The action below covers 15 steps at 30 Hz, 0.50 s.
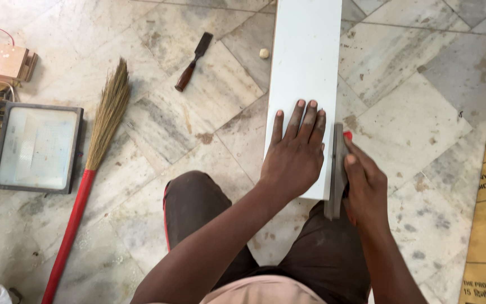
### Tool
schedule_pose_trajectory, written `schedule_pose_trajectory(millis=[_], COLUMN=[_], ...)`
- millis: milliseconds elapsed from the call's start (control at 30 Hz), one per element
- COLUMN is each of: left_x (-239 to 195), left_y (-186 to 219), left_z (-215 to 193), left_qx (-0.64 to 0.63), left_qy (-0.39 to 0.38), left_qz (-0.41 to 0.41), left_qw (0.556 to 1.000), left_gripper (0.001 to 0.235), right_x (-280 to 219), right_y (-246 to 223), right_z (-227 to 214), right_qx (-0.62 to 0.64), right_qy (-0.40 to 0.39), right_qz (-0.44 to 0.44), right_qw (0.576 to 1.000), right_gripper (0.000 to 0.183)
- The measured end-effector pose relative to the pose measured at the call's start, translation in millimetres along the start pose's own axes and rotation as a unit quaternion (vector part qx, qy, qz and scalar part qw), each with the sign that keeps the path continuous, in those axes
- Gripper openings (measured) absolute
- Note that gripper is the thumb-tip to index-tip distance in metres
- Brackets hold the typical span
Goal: The person smooths a long white rectangular board using a metal scraper. They hold the board with one hand and scrape along its length with the other, occasionally adjusting the board's position.
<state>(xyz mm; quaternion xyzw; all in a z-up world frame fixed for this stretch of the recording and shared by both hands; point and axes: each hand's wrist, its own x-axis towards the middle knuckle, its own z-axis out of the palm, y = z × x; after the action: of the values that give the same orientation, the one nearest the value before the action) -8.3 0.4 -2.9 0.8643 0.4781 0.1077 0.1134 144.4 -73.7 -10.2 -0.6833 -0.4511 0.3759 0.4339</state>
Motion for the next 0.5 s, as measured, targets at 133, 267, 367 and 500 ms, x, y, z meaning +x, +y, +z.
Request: schedule_pose_trajectory(millis=[133,267,367,500], left_x=[-1.9,0.8,1.5,2.0], left_y=[0.7,0.3,-0.2,0.3], left_z=[-3.2,-6.7,-9.5,-7.4], left_qx=[-0.002,-0.003,-0.002,0.005], left_qy=[-0.027,-0.022,-0.025,-0.018], left_qz=[-0.004,0.002,0.003,0.001], left_qw=[1.0,1.0,1.0,1.0], left_gripper=[0.062,0.062,0.063,0.062], right_x=[65.1,146.5,217.0,262.0], right_y=[-5.7,-10.5,-17.5,-20.3], right_z=[10.2,17.1,25.3,26.7], right_qx=[0.155,0.152,0.156,0.135], right_qy=[-0.022,-0.034,-0.018,-0.039], right_qz=[0.003,-0.063,-0.05,-0.033], right_qw=[0.988,0.986,0.986,0.99], right_gripper=[0.054,0.056,0.054,0.053])
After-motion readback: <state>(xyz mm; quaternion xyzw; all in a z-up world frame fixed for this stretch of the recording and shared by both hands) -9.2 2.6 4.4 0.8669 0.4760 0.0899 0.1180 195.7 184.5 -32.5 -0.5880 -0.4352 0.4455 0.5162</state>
